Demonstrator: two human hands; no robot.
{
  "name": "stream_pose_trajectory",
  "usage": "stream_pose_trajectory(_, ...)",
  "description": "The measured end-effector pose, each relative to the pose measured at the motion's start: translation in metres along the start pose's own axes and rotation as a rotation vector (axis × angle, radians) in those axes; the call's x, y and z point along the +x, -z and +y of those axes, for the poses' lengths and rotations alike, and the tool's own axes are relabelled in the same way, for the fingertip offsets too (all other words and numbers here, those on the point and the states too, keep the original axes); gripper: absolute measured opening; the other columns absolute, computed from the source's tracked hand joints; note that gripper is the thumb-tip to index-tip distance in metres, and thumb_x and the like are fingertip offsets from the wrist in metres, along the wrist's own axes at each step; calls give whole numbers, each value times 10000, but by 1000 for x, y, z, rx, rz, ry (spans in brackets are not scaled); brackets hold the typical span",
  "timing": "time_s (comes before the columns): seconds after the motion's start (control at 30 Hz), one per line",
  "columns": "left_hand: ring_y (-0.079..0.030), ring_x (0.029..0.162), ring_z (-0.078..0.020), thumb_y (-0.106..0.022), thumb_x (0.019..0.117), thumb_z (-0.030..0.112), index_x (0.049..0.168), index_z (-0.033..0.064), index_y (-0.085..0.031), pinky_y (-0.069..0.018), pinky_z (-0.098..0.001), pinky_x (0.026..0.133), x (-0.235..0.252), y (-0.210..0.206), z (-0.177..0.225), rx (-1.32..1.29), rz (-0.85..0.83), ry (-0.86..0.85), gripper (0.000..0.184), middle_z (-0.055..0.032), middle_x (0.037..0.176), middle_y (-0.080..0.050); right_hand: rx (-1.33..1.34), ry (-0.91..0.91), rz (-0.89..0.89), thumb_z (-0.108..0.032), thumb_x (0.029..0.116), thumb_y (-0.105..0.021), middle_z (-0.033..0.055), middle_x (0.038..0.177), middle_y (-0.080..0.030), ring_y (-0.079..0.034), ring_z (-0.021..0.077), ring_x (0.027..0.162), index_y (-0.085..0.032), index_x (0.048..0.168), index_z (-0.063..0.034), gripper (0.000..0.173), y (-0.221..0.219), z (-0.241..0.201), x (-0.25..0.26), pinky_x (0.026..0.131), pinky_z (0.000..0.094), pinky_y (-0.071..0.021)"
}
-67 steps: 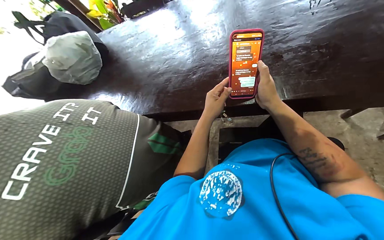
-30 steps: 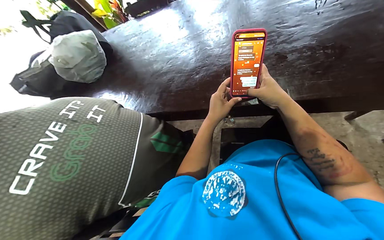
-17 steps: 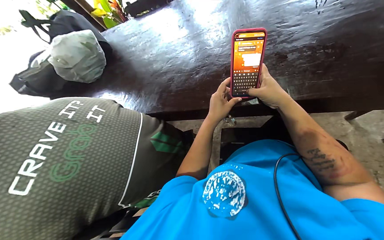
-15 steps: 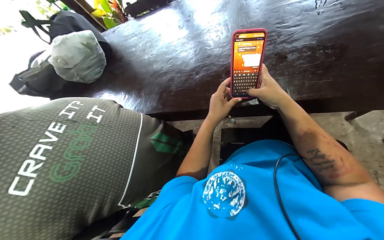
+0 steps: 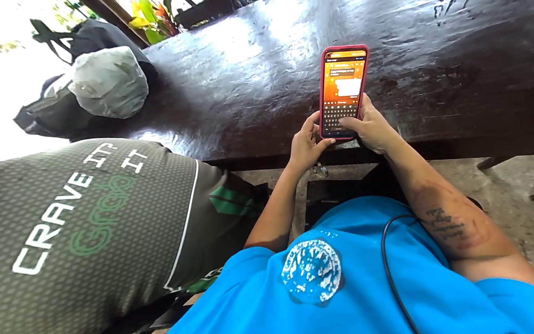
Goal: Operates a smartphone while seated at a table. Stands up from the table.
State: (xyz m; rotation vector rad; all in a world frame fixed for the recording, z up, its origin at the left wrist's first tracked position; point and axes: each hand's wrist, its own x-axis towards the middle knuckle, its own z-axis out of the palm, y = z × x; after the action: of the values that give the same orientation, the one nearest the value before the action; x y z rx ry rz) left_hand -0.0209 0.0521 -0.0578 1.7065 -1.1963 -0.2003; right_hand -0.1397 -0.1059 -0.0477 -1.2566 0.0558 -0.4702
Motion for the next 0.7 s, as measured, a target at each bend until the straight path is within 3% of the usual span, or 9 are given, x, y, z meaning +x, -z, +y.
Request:
stream_pose_trajectory(0.17,-642,783,-94,-797,843,43,1461,-26,-451,-545,-261,741,0,1,-2,45,4,-14,712,-103,1001,-703,43,-12,15,19,1010,-506,93,1240,-640,-692,154,1072,-281,1485,-88,537,0,0,0,941,335,-588)
stream_pose_trajectory(0.3,-628,769,-86,-805,837,42,1463,-23,-449,-527,-245,722,0,1,-1,54,6,-17,723,-89,976,-701,17,5,-19,149,892,-551,106,1265,-638,-691,163,1095,-272,1471,-79,682,2,2,0,943,326,-589)
stream_pose_trajectory(0.4,-632,787,-84,-808,834,33,1459,-22,-448,-526,-240,729,0,1,-1,34,1,-18,724,-88,994,-704,15,-3,-36,230,816,-558,119,1321,-610,-686,180,1126,-203,1513,-79,841,2,1,0,950,332,-593)
stream_pose_trajectory(0.7,-622,759,-73,-808,834,38,1456,-26,-448,-518,-230,704,-1,1,-2,42,11,-30,722,-83,972,-707,20,-13,-36,248,807,-558,126,1349,-596,-680,191,1146,-186,1528,-86,878,2,1,0,964,343,-590)
